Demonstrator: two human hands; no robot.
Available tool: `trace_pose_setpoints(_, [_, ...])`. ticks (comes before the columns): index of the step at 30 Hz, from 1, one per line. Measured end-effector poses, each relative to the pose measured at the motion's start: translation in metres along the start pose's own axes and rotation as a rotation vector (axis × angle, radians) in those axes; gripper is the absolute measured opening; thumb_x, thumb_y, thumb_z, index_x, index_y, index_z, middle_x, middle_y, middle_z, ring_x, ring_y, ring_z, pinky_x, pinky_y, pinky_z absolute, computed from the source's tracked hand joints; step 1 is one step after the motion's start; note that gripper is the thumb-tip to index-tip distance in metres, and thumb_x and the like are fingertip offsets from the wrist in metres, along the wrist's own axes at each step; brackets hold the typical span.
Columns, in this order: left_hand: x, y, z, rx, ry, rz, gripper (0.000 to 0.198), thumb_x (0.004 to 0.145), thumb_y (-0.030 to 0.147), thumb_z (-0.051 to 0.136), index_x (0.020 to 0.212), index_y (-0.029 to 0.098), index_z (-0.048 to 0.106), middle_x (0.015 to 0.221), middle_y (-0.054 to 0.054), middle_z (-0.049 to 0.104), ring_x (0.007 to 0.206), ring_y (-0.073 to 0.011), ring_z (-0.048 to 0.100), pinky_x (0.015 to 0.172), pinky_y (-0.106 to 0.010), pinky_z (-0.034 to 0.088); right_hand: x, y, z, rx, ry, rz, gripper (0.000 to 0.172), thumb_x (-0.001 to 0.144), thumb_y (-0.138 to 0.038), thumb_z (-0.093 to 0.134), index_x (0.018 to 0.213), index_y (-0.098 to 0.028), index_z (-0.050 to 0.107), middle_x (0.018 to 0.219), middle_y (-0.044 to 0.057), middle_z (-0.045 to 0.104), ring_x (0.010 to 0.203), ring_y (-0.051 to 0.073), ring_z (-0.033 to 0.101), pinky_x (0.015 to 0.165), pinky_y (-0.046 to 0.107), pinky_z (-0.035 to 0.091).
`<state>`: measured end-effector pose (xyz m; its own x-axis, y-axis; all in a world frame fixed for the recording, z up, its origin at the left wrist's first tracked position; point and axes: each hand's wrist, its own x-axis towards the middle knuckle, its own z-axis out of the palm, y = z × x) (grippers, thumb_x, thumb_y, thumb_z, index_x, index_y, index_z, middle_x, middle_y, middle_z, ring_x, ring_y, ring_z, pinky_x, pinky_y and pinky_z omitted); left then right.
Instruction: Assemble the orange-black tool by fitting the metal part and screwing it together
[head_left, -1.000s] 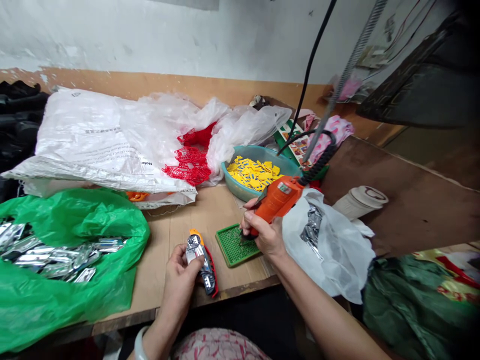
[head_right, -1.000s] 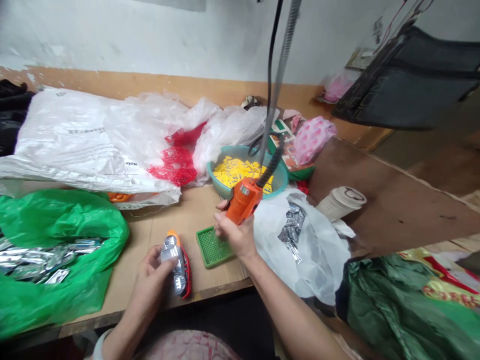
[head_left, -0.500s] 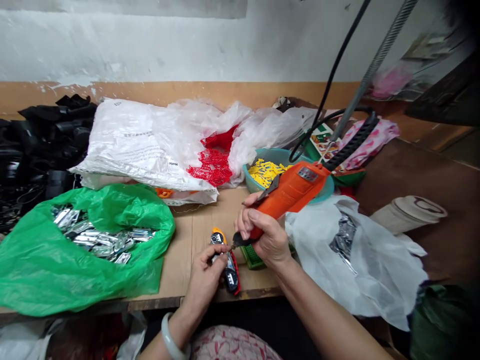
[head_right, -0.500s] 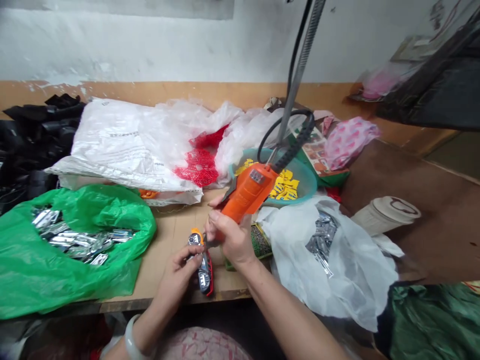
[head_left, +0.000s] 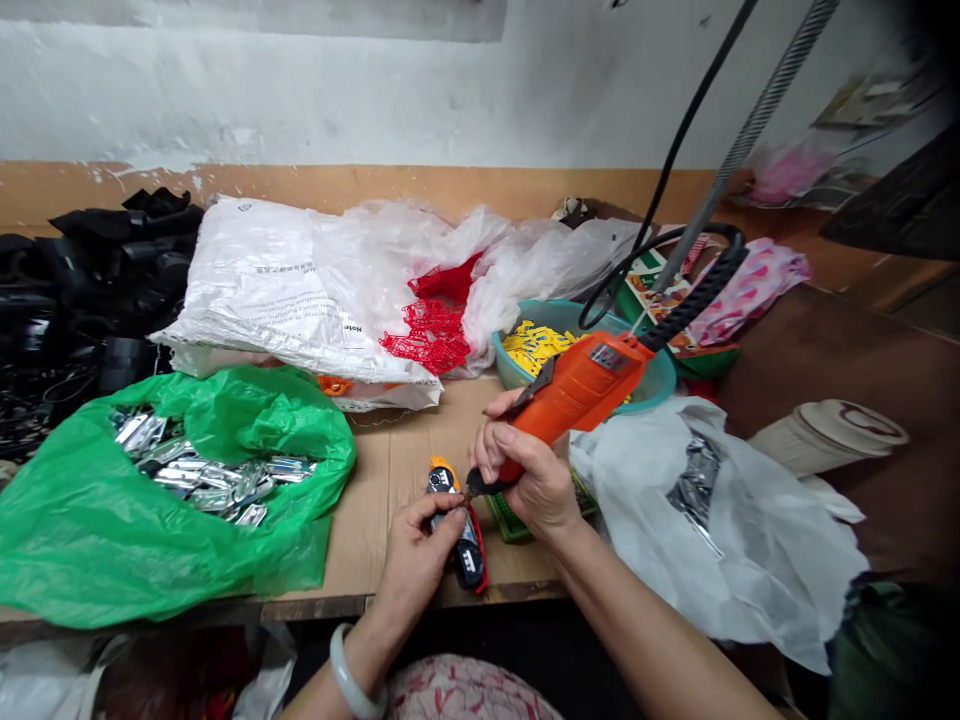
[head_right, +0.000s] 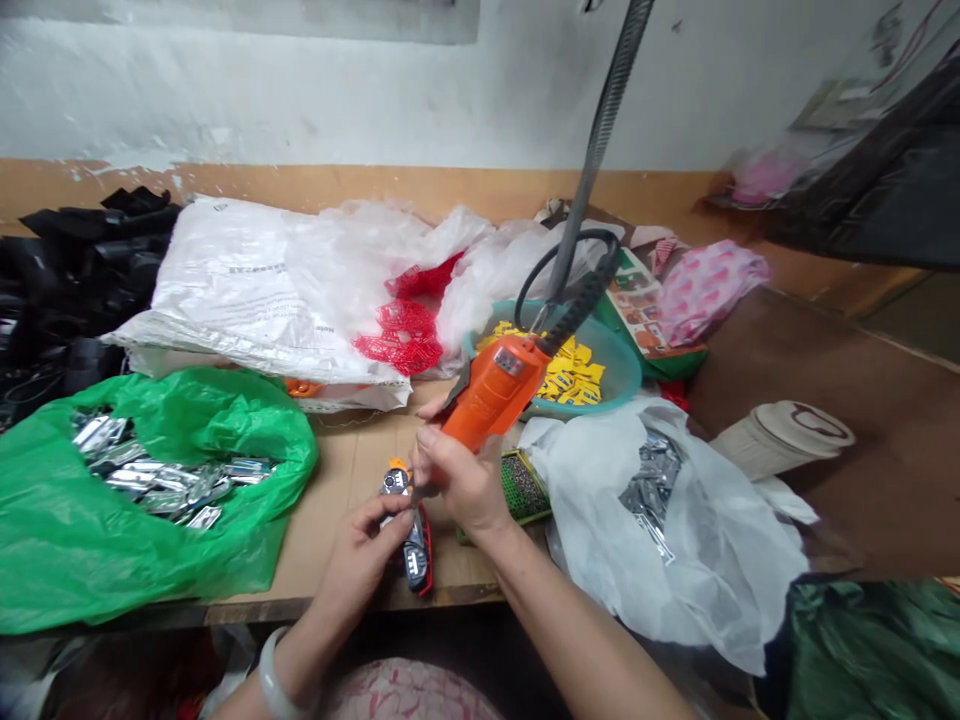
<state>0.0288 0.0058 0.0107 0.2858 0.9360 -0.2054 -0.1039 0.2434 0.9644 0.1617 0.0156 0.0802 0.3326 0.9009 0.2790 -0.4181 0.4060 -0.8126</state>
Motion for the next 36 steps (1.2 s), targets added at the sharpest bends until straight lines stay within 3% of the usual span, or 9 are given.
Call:
trace_pose_setpoints(7, [0.001,0.001,-0.002,0.035,0.004,0.053,0.02,0.067,0.034,0.076,0.077,0.016,0.078,0.079,-0.005,0.066,0.067,-0.0163,0.054,0.062,-0.025,0.043,0.0,0.0,0.002,-0.002,-0.015,0.005,0.022,0.077,-0.03,0.069,0.092,-0.02,0.058,0.05,-0.007,0.048,0.039,0.012,0.044,0.045,0.028,0.042])
trace_pose_setpoints(12, [-0.001,0.002,-0.001,0.023,-0.001,0.028,0.022,0.068,0.034,0.076,0.078,0.015,0.074,0.071,-0.002,0.063,0.063,-0.0147,0.051,0.061,-0.024,0.04,0.0,0.0,0.002,-0.022,-0.012,0.019,0.023,0.076,-0.032,0.069,0.093,-0.02,0.058,0.05,-0.008,0.047,0.038,0.012,0.044,0.045,0.028,0.042])
trace_pose_setpoints(16, [-0.002,0.004,0.0,-0.041,0.009,0.023,0.031,0.068,0.033,0.076,0.091,0.017,0.064,0.074,0.001,0.063,0.063,-0.0136,0.052,0.062,-0.023,0.042,0.001,-0.003,0.002,-0.016,-0.01,-0.001,0.021,0.077,-0.03,0.069,0.092,-0.019,0.058,0.049,-0.008,0.048,0.038,0.012,0.044,0.044,0.027,0.041])
trace_pose_setpoints(21, [-0.002,0.003,0.003,-0.136,0.069,0.012,0.05,0.065,0.031,0.077,0.104,0.022,0.048,0.083,-0.001,0.068,0.076,-0.0192,0.063,0.07,-0.027,0.048,-0.004,-0.012,0.001,-0.013,-0.033,-0.013,0.02,0.077,-0.03,0.068,0.091,-0.02,0.059,0.049,-0.008,0.048,0.037,0.012,0.044,0.044,0.028,0.042])
trace_pose_setpoints(25, [0.0,-0.002,0.006,-0.175,0.129,0.008,0.058,0.062,0.033,0.079,0.107,0.022,0.044,0.083,-0.002,0.069,0.076,-0.0206,0.065,0.069,-0.029,0.049,-0.01,-0.014,0.001,-0.054,-0.06,0.026,0.022,0.077,-0.032,0.068,0.093,-0.021,0.057,0.049,-0.008,0.048,0.037,0.013,0.044,0.042,0.028,0.04])
trace_pose_setpoints(32, [-0.001,0.003,0.005,-0.15,0.064,-0.053,0.035,0.064,0.031,0.074,0.09,0.019,0.054,0.074,0.002,0.063,0.061,-0.0139,0.056,0.052,-0.021,0.043,-0.014,-0.009,-0.001,-0.059,-0.095,0.05,0.023,0.079,-0.035,0.069,0.093,-0.022,0.057,0.048,-0.008,0.048,0.038,0.014,0.043,0.043,0.028,0.039])
trace_pose_setpoints(36, [0.0,0.004,0.006,-0.14,0.049,-0.08,0.031,0.063,0.031,0.071,0.087,0.018,0.055,0.067,0.004,0.059,0.056,-0.012,0.05,0.046,-0.019,0.04,-0.016,-0.006,-0.004,-0.038,-0.113,0.04,0.021,0.081,-0.033,0.069,0.095,-0.021,0.058,0.049,-0.008,0.049,0.038,0.014,0.044,0.044,0.028,0.038])
